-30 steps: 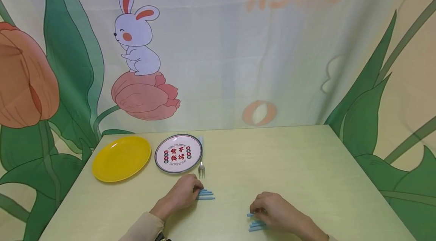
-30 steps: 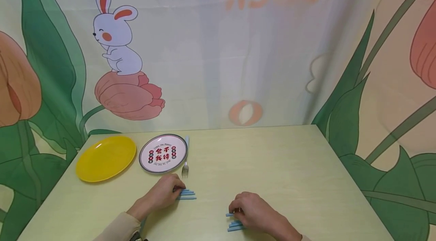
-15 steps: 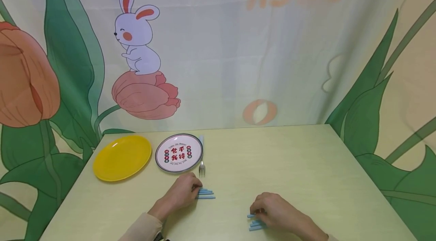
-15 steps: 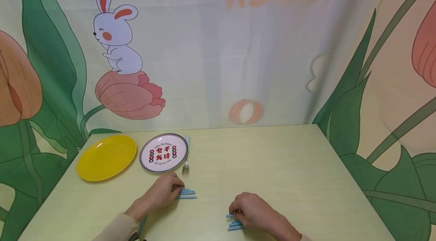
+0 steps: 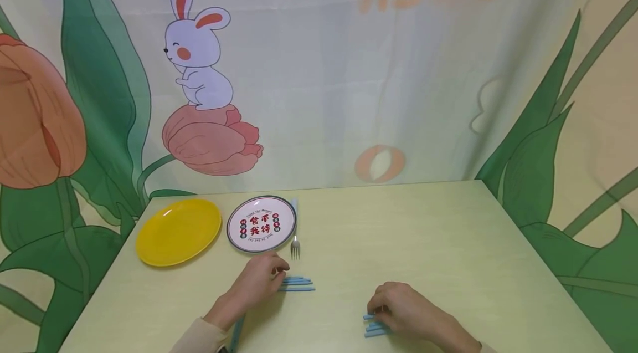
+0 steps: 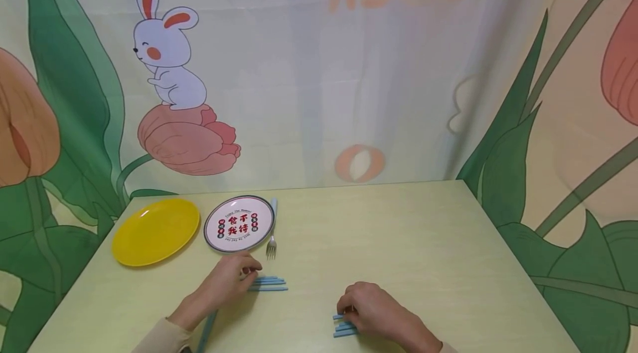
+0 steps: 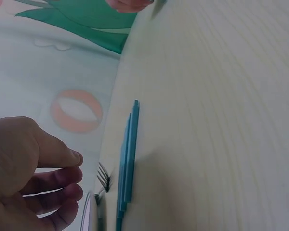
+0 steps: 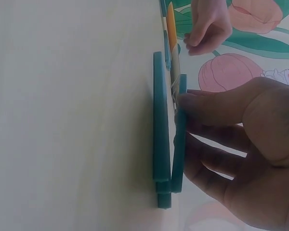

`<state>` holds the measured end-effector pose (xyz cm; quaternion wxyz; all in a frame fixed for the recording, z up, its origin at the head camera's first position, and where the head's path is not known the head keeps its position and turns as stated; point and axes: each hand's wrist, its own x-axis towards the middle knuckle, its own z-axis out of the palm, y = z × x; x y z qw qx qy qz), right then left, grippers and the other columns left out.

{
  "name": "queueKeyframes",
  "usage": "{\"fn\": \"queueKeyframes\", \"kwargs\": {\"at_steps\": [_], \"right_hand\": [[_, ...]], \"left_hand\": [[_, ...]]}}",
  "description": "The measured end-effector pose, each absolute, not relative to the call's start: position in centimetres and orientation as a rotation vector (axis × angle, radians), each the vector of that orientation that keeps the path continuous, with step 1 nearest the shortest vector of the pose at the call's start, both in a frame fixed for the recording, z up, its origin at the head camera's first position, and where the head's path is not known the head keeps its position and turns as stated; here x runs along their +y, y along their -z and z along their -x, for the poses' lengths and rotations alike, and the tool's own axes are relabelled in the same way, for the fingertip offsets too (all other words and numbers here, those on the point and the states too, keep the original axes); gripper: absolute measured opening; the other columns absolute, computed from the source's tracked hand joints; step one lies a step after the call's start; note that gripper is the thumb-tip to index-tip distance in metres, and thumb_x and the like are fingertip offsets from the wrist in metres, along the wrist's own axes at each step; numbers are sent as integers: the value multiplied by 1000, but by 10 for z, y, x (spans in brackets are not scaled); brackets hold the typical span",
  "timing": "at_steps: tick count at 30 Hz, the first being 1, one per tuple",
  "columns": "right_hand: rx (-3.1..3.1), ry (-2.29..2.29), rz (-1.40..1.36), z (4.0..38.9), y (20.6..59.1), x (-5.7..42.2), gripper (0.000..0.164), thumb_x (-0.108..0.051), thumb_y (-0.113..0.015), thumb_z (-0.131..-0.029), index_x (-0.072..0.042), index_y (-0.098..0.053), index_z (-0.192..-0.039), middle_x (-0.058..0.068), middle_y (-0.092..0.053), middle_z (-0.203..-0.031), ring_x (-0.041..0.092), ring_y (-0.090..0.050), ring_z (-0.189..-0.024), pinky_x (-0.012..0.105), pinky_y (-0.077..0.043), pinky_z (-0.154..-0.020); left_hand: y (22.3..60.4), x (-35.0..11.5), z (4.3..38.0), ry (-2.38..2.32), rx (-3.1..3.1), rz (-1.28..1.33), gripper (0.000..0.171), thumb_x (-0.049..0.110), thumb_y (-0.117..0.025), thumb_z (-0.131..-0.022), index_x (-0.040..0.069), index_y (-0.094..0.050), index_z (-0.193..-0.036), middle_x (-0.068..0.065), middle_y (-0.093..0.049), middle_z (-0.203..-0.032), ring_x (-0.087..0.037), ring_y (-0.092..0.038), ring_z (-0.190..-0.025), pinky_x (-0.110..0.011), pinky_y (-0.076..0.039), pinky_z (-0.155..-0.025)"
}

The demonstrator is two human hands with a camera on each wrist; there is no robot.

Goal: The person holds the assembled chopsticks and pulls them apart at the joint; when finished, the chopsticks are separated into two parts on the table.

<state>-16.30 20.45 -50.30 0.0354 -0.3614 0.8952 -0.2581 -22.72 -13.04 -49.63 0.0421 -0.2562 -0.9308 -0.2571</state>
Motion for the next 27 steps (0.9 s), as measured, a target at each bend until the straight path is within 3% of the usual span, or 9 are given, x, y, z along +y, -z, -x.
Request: {"fn": "queueKeyframes", "kwargs": {"at_steps": [19,27], "right_hand": [[2718,737,1078,163,502,203,9,-11,-74,-84,-18,-77,-89,-16,-67,-86,-4,-57,-80,18,-50,-71],[2717,716,1073,163,502,202,10,-10,-73,-84,-18,-77,-89,-16,-67,-86,-4,-57,-80,19,-50,-72]], "left_hand": [[487,-143,187,819,-2811,543,9,5,-75,-79,8,-74,-87,7,-60,-77,-8,-54,-69,-21,-45,-62],[486,-153,169,708,-2911,407,14,12,-78,-79,10,-73,-92,5,-61,-80,-10,-53,-71,-26,-45,-64]]}}
